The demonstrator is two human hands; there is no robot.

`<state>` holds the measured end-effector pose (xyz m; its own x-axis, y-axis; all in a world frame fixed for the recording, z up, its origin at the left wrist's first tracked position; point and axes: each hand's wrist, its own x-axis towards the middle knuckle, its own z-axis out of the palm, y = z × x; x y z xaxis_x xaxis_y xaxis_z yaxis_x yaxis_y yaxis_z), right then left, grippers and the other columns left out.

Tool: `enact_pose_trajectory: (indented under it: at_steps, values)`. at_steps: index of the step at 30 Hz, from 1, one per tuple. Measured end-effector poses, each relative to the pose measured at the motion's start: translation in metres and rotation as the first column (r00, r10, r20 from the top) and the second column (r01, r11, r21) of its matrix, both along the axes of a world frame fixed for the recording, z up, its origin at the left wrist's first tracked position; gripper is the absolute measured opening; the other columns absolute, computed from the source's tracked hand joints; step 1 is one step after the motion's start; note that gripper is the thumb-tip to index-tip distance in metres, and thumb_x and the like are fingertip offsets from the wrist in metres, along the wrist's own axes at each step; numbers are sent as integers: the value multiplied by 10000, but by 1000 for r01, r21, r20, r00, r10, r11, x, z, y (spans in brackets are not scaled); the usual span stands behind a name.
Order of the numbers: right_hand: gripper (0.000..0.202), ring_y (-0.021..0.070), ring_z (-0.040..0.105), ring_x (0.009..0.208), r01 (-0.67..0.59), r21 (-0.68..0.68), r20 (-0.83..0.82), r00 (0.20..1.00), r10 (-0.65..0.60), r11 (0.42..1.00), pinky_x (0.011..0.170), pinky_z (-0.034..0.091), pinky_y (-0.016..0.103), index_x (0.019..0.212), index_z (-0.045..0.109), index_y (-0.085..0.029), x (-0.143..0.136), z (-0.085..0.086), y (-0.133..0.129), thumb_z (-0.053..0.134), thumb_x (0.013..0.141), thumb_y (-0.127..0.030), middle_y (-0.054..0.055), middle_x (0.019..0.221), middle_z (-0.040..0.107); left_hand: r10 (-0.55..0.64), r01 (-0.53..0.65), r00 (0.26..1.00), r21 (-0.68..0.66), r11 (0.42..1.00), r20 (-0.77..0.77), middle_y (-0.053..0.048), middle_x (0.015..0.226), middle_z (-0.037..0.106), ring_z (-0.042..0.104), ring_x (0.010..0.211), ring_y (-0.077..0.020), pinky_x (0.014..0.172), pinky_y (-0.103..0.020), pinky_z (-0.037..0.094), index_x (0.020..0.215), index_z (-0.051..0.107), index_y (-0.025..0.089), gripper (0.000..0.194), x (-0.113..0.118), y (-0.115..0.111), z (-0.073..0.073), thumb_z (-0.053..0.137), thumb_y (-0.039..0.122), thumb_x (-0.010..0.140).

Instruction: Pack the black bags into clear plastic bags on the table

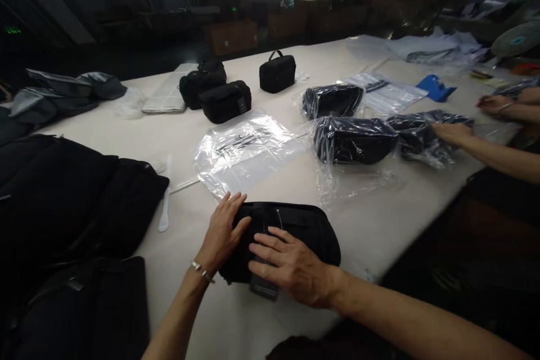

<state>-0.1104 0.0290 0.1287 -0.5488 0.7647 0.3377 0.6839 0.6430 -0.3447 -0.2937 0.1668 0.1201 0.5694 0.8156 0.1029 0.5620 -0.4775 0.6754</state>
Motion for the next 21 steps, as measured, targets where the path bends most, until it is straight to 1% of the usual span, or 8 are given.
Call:
enact_pose_trajectory:
  at_steps: [2, 4, 6, 8, 10, 13, 16, 21]
  values:
    - [336, 228, 538, 1256, 52, -27, -188, 981, -56, 998, 1093, 414, 445, 1272, 592, -223, 12, 3, -1, 435, 977, -184, 76, 1280, 652, -101, 98, 994, -112, 989, -27, -65, 1326, 619, 470, 1329, -286, 1141, -471, 343, 1228, 631, 249, 389, 7, 18, -1, 509, 403, 893]
    - [324, 221, 624, 1137, 225, -203, -452, 842, -295, 953, 991, 512, 400, 1259, 606, -214, 34, 12, 2, 441, 981, -238, 79, 1205, 686, -175, 165, 984, -197, 966, -39, -51, 1239, 663, 568, 1213, -278, 1095, -448, 402, 1140, 677, 274, 346, 7, 26, 3, 507, 445, 891]
    - [335, 235, 684, 985, 358, -503, -622, 483, -617, 787, 857, 582, 389, 1226, 616, -189, 62, 17, 13, 503, 963, -361, 85, 1102, 715, -215, 198, 975, -234, 952, -51, -45, 1216, 662, 582, 1176, -279, 1077, -445, 417, 1114, 680, 286, 334, 4, 27, 10, 529, 468, 879]
    - [416, 235, 698, 869, 307, -734, -598, 132, -791, 606, 782, 597, 381, 1173, 616, -177, 93, 11, 30, 631, 870, -462, 65, 991, 729, -226, 204, 972, -245, 948, -66, -49, 1228, 641, 565, 1188, -282, 1072, -446, 418, 1113, 664, 286, 331, 0, 23, 15, 553, 474, 865]
    - [483, 227, 689, 835, 217, -839, -513, -6, -858, 500, 782, 585, 369, 1089, 617, -175, 120, -7, 48, 755, 736, -474, 49, 927, 726, -219, 193, 972, -238, 952, -88, -55, 1218, 624, 563, 1173, -280, 1049, -445, 435, 1098, 648, 283, 322, -1, 16, 18, 566, 481, 858]
    - [527, 216, 675, 767, 178, -912, -376, -6, -927, 369, 736, 572, 365, 990, 613, -169, 142, -45, 64, 839, 602, -444, 51, 854, 706, -221, 185, 968, -250, 950, -122, -53, 1152, 623, 597, 1084, -266, 971, -421, 490, 1055, 634, 281, 302, -3, 2, 17, 562, 502, 861]
    - [723, 195, 652, 697, 172, -948, -259, 72, -963, 268, 695, 556, 371, 1124, 592, -146, 144, -77, 62, 887, 522, -416, 64, 876, 687, -218, 176, 969, -295, 939, -116, -48, 1153, 622, 612, 1057, -259, 931, -391, 519, 1044, 628, 292, 301, -10, -13, 12, 582, 517, 850]
    - [937, 206, 635, 846, 177, -956, -183, 269, -946, 235, 832, 526, 393, 1210, 605, -172, 135, -91, 51, 947, 352, -329, 85, 1078, 656, -68, 95, 995, -424, 901, 80, -55, 1336, 577, 547, 1235, -280, 1079, -429, 434, 1185, 615, 305, 400, -36, -17, -12, 529, 548, 879]
